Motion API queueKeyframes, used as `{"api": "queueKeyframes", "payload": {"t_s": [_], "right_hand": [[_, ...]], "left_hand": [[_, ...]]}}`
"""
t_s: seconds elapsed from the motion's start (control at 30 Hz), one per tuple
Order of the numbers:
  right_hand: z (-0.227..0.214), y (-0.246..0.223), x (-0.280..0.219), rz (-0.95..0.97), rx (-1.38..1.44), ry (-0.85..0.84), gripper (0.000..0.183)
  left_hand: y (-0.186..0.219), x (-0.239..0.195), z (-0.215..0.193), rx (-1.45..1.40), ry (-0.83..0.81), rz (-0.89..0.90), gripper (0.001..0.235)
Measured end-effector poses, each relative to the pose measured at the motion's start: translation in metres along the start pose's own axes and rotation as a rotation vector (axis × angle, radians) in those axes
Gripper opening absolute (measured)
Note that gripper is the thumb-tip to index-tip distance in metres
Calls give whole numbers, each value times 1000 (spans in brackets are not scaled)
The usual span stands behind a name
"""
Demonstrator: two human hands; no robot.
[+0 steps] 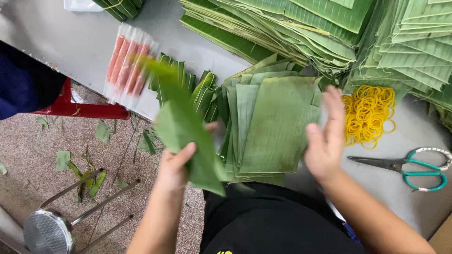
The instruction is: The person wraps cylindrical food items in banana leaves, folds the leaves around each item, and secures them with yellow rubber bands. The finished wrapped items are stacked on the table.
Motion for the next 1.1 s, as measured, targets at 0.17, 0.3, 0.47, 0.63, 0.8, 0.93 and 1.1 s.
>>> {"api": "queueKeyframes", "payload": {"t_s": [0.17,0.3,0.47,0.63,0.8,0.93,1.1], "right_hand": [[9,22,-27,209,722,227,65],[28,22,-30,122,580,50,63],[20,7,-13,223,344,-82,58],[-4,-9,14,225,330,-188,61],[0,-14,32,611,1002,-466,77],[12,-15,31,946,1112,-470,61],[15,-24,40,544,571,-221,33]], "left_hand": [[-76,17,34,-289,245,-123,49],[-97,22,61,-308,189,-26,47],[-63,22,79,84,96,88,39],[0,0,71,547,-147,371,47],[11,11,72,-72,-405,92,44],[-4,26,83,-294,-438,-82,48],[-9,27,89,-801,-701,-246,26]]}}
Point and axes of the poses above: each hand's wrist, its own x-axis towards the middle knuckle, its own z-axis out of the palm, y = z × x, the point moved 1 cm from there along x, towards the middle knuckle, and after that the axes turned 3 degrees about -z, right-handed, at the moved point
